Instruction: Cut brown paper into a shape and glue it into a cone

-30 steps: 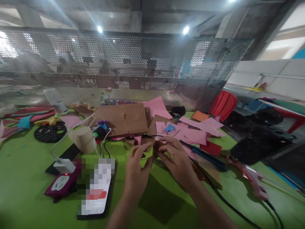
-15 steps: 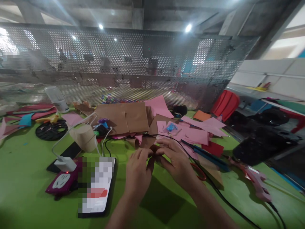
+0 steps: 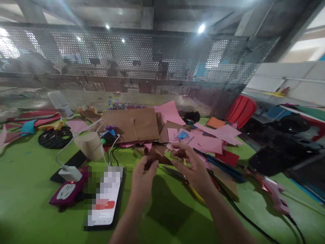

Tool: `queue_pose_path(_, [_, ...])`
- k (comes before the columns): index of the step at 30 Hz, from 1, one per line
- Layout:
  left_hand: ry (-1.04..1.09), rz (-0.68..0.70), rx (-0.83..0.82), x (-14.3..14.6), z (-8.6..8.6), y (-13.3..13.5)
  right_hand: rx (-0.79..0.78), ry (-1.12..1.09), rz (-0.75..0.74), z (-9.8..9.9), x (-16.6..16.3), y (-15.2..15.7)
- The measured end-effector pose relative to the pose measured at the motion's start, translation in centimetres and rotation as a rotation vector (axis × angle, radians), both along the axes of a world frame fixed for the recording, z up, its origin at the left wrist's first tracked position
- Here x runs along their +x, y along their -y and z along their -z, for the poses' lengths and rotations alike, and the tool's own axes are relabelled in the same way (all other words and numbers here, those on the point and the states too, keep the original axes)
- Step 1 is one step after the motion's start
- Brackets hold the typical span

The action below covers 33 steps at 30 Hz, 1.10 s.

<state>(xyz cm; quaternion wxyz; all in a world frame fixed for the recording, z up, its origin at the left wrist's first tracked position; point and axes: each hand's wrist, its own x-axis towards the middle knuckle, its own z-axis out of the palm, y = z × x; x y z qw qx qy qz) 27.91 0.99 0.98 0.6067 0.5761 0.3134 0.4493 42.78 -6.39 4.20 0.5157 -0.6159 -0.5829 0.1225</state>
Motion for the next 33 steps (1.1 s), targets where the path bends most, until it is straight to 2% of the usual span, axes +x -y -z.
queue_pose_path(3, [0.137, -0.045, -0.199, -0.03, 0.16, -0.25, -0.126, -0.150, -0.095, 0.10, 0.12, -0.22])
queue_pose_path(6, [0.183, -0.046, -0.251, 0.04, 0.33, -0.29, -0.175, -0.189, -0.118, 0.33, -0.02, -0.40])
queue_pose_path(10, [0.191, -0.010, -0.252, 0.16, 0.27, -0.19, -0.142, -0.218, -0.013, 0.64, 0.01, -0.38])
queue_pose_path(17, [0.160, 0.031, -0.215, 0.05, -0.55, 0.34, -0.130, -0.068, 0.084, 0.38, 0.14, -0.27])
queue_pose_path(23, [0.150, 0.134, -0.248, 0.14, -0.27, 0.39, -0.121, 0.024, 0.048, 0.45, -0.11, -0.26])
queue_pose_path(28, [0.156, 0.151, -0.158, 0.21, -0.16, 0.17, -0.121, -0.044, -0.037, 0.58, -0.39, -0.47])
queue_pose_path(33, [0.148, 0.173, -0.120, 0.23, 0.11, 0.04, -0.138, -0.066, 0.009, 0.69, -0.57, -0.54])
